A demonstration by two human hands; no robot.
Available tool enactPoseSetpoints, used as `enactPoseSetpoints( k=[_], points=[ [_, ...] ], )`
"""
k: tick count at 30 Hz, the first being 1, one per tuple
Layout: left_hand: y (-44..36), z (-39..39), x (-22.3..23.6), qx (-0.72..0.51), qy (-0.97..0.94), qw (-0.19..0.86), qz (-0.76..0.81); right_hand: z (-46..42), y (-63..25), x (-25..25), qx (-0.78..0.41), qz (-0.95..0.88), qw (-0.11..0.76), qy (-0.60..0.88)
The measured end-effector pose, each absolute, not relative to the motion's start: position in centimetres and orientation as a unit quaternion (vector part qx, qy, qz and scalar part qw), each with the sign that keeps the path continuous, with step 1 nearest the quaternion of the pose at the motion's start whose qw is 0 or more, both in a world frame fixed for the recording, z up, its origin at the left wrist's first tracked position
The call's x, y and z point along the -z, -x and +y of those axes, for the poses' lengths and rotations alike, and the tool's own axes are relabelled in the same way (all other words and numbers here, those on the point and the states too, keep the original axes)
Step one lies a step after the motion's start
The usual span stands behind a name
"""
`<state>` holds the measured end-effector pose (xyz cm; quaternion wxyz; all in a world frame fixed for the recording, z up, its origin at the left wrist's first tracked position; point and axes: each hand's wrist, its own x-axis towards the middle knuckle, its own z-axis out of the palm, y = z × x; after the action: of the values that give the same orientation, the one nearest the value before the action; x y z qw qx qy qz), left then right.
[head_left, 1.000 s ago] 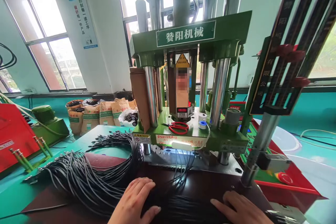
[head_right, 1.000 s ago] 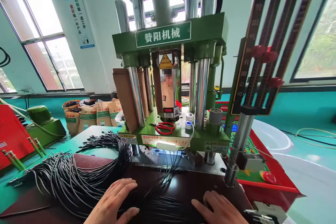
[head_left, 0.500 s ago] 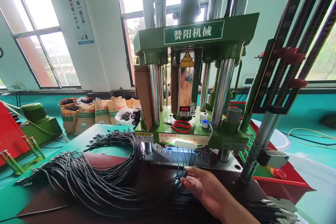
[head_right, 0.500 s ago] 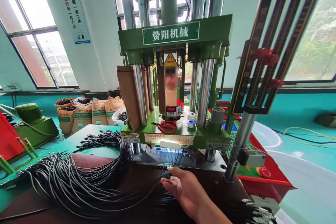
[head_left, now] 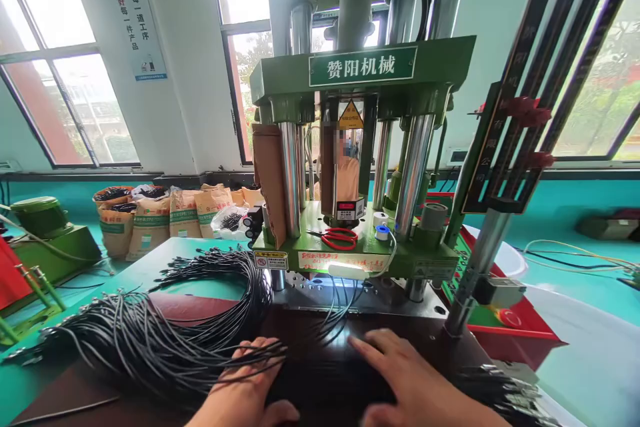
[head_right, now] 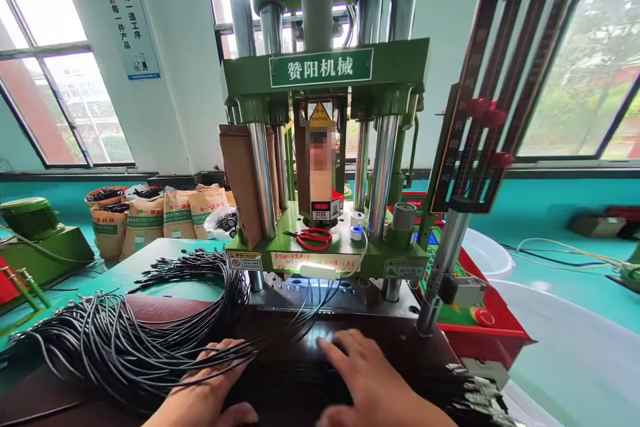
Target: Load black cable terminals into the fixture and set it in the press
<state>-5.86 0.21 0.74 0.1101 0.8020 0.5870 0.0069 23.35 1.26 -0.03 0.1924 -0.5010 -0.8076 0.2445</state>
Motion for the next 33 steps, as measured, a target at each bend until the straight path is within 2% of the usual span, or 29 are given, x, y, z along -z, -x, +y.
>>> enactPoseSetpoints(
  k=[1, 3, 7, 15, 19, 25, 33],
  points=[
    [6.3, 0.1, -1.0, 0.002, -0.797, 0.111, 0.594, 0.8, -24.8, 1.4, -0.168, -0.827, 0.147, 0.516],
    [6.5, -0.1, -1.2, 0.009, -0.794, 0.117, 0.596, 0.3, -27.3, 3.6, -0.062, -0.836, 0.115, 0.532],
    [5.2, -0.2, -1.1, 0.005, -0.794, 0.133, 0.593, 0.1, -30.3, 4.9, 0.002, -0.853, 0.091, 0.514],
    [3.8, 0.4, -1.6, -0.086, -0.796, 0.218, 0.558, 0.0, -29.6, 2.7, -0.148, -0.802, 0.067, 0.575],
    [3.2, 2.7, -2.4, -0.082, -0.813, 0.255, 0.517, 0.1, -25.8, 1.3, -0.195, -0.804, 0.120, 0.549],
    [2.5, 3.7, -3.7, -0.071, -0.832, 0.246, 0.493, 1.3, -23.3, -0.6, -0.251, -0.810, 0.172, 0.501],
    [2.7, 2.8, -0.8, -0.152, -0.797, 0.208, 0.546, 2.9, -22.3, -0.1, -0.267, -0.794, 0.252, 0.484]
  ],
)
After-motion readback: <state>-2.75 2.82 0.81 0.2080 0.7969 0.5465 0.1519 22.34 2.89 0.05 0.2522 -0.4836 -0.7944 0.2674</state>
